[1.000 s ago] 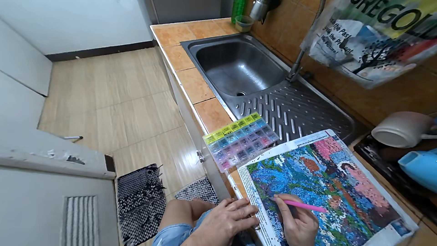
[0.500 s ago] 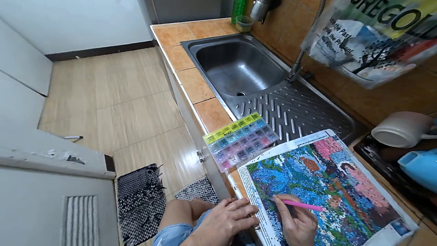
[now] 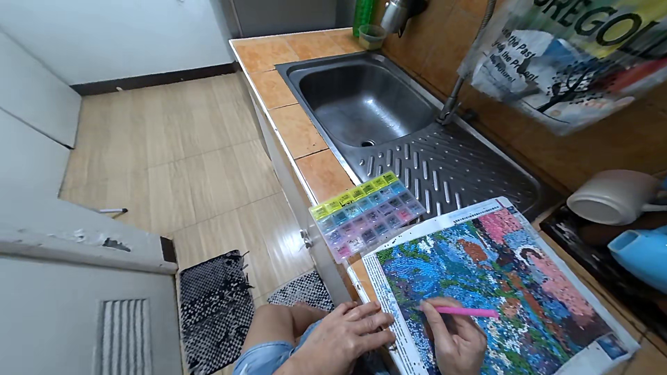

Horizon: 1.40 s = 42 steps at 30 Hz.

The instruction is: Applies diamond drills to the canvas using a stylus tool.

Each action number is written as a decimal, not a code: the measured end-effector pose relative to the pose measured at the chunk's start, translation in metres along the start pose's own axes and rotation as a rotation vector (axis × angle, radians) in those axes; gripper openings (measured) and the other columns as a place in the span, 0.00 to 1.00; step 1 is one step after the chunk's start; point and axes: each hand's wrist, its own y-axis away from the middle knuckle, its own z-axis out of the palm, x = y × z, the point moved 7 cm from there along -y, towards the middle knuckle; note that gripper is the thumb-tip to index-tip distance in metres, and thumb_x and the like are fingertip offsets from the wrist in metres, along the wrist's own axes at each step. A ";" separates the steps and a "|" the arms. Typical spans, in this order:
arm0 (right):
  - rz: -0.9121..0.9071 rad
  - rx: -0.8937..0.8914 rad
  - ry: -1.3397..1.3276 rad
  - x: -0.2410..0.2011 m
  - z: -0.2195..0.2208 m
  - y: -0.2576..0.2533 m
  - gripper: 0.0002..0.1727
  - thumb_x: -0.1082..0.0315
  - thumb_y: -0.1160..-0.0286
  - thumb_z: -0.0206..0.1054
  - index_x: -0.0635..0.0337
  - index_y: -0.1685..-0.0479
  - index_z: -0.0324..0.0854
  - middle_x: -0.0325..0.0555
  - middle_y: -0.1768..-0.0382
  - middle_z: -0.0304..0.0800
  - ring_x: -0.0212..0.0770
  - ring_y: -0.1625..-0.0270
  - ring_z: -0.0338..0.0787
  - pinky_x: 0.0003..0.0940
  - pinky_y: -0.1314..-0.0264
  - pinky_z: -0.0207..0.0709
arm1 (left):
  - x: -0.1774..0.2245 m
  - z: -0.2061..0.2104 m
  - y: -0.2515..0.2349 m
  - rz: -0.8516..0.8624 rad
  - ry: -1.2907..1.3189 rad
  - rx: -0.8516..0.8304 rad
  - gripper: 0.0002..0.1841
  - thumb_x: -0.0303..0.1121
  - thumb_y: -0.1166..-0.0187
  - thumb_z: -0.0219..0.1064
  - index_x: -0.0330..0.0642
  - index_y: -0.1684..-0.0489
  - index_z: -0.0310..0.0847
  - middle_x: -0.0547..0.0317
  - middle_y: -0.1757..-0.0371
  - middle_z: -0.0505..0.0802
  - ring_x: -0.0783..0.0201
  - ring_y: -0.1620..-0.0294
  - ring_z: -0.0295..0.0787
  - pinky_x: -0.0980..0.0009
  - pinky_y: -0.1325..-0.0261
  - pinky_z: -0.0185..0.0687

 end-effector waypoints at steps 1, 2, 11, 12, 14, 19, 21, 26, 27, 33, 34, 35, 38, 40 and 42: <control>-0.004 -0.003 0.001 0.000 0.000 0.000 0.08 0.65 0.21 0.66 0.58 0.65 0.86 0.32 0.64 0.90 0.15 0.64 0.86 0.10 0.60 0.81 | 0.000 0.000 0.000 0.001 0.002 -0.003 0.28 0.12 0.35 0.65 0.53 0.39 0.89 0.59 0.28 0.90 0.51 0.21 0.80 0.53 0.26 0.78; -0.007 -0.008 0.003 0.000 0.000 0.000 0.08 0.65 0.20 0.66 0.57 0.64 0.85 0.32 0.64 0.90 0.15 0.62 0.86 0.10 0.59 0.81 | 0.000 0.000 0.000 0.001 0.001 -0.004 0.28 0.13 0.35 0.65 0.53 0.39 0.89 0.59 0.28 0.90 0.51 0.21 0.80 0.53 0.26 0.78; -0.026 -0.015 -0.005 0.000 0.001 0.000 0.08 0.65 0.20 0.67 0.58 0.65 0.86 0.33 0.64 0.90 0.15 0.64 0.86 0.10 0.61 0.81 | 0.000 0.000 0.000 0.003 -0.001 0.000 0.28 0.12 0.36 0.65 0.53 0.40 0.89 0.59 0.29 0.90 0.52 0.21 0.80 0.53 0.26 0.78; -0.026 -0.018 -0.003 0.000 0.001 0.000 0.08 0.65 0.21 0.67 0.59 0.65 0.86 0.33 0.64 0.90 0.15 0.65 0.85 0.09 0.62 0.81 | 0.000 0.000 0.000 0.003 -0.001 0.002 0.28 0.12 0.36 0.65 0.53 0.39 0.89 0.59 0.29 0.90 0.52 0.21 0.80 0.53 0.26 0.78; -0.022 -0.022 0.004 0.000 0.002 0.000 0.09 0.66 0.21 0.67 0.61 0.66 0.86 0.34 0.65 0.90 0.14 0.66 0.85 0.09 0.64 0.80 | 0.000 0.000 0.000 0.002 -0.002 0.003 0.28 0.12 0.36 0.65 0.53 0.39 0.89 0.59 0.28 0.90 0.52 0.21 0.80 0.53 0.26 0.78; -0.025 -0.020 0.004 -0.001 0.002 0.000 0.08 0.66 0.23 0.68 0.61 0.65 0.86 0.34 0.63 0.92 0.14 0.64 0.86 0.09 0.61 0.81 | 0.000 0.000 0.000 0.004 -0.002 0.003 0.28 0.12 0.36 0.65 0.52 0.39 0.89 0.59 0.28 0.90 0.51 0.21 0.80 0.53 0.26 0.78; -0.033 -0.023 -0.005 0.000 0.003 0.000 0.07 0.65 0.22 0.69 0.59 0.65 0.87 0.33 0.62 0.92 0.15 0.63 0.87 0.09 0.59 0.82 | 0.000 0.000 0.000 0.003 -0.007 0.004 0.28 0.13 0.36 0.65 0.53 0.39 0.89 0.59 0.28 0.90 0.52 0.21 0.80 0.54 0.26 0.78; -0.064 -0.013 0.008 -0.001 0.004 -0.001 0.08 0.64 0.22 0.70 0.58 0.65 0.87 0.32 0.62 0.93 0.15 0.58 0.89 0.10 0.53 0.83 | 0.000 0.001 0.001 0.001 0.000 0.000 0.28 0.13 0.36 0.65 0.53 0.39 0.89 0.59 0.28 0.90 0.51 0.21 0.80 0.53 0.26 0.78; -0.067 -0.014 0.008 -0.001 0.004 -0.001 0.07 0.64 0.22 0.70 0.58 0.64 0.87 0.32 0.61 0.93 0.15 0.57 0.89 0.10 0.52 0.83 | 0.000 0.001 0.001 0.002 -0.004 0.000 0.28 0.13 0.36 0.65 0.53 0.39 0.89 0.59 0.28 0.90 0.52 0.21 0.80 0.53 0.26 0.78; -0.059 -0.009 -0.001 -0.002 0.004 -0.002 0.07 0.66 0.23 0.70 0.59 0.64 0.87 0.32 0.61 0.93 0.15 0.58 0.88 0.10 0.53 0.82 | 0.000 0.001 0.001 0.001 0.005 0.001 0.28 0.12 0.37 0.65 0.52 0.39 0.89 0.59 0.28 0.90 0.51 0.21 0.80 0.53 0.26 0.78; -0.059 -0.010 -0.003 -0.001 0.004 -0.002 0.07 0.66 0.23 0.70 0.59 0.64 0.87 0.33 0.61 0.93 0.15 0.58 0.88 0.10 0.54 0.82 | 0.000 0.001 0.001 -0.001 0.005 0.000 0.28 0.12 0.37 0.65 0.52 0.39 0.89 0.59 0.28 0.90 0.51 0.21 0.80 0.53 0.26 0.78; -0.058 -0.012 -0.007 -0.001 0.004 -0.002 0.06 0.66 0.23 0.70 0.59 0.64 0.87 0.32 0.61 0.93 0.15 0.58 0.88 0.10 0.54 0.82 | 0.000 0.001 0.001 -0.001 0.003 0.000 0.28 0.12 0.37 0.65 0.52 0.39 0.89 0.59 0.28 0.90 0.51 0.21 0.80 0.53 0.26 0.78; -0.055 -0.011 -0.014 0.000 0.005 -0.001 0.06 0.66 0.23 0.70 0.58 0.64 0.88 0.32 0.61 0.93 0.15 0.58 0.88 0.10 0.55 0.82 | 0.000 0.001 0.001 -0.001 -0.005 0.003 0.28 0.13 0.36 0.65 0.53 0.40 0.89 0.59 0.28 0.90 0.52 0.21 0.80 0.54 0.26 0.78; -0.051 -0.008 -0.016 -0.001 0.005 -0.001 0.06 0.66 0.23 0.70 0.58 0.63 0.88 0.31 0.61 0.93 0.15 0.58 0.89 0.10 0.54 0.83 | 0.000 0.001 0.001 0.000 -0.006 0.007 0.28 0.12 0.36 0.65 0.53 0.40 0.89 0.59 0.28 0.90 0.52 0.21 0.80 0.53 0.26 0.78; -0.050 -0.008 -0.014 -0.001 0.005 -0.001 0.05 0.66 0.23 0.70 0.57 0.63 0.88 0.31 0.60 0.93 0.15 0.57 0.89 0.10 0.54 0.83 | 0.000 0.002 0.001 0.002 -0.008 0.006 0.28 0.13 0.36 0.65 0.53 0.39 0.89 0.59 0.28 0.90 0.51 0.21 0.80 0.53 0.26 0.78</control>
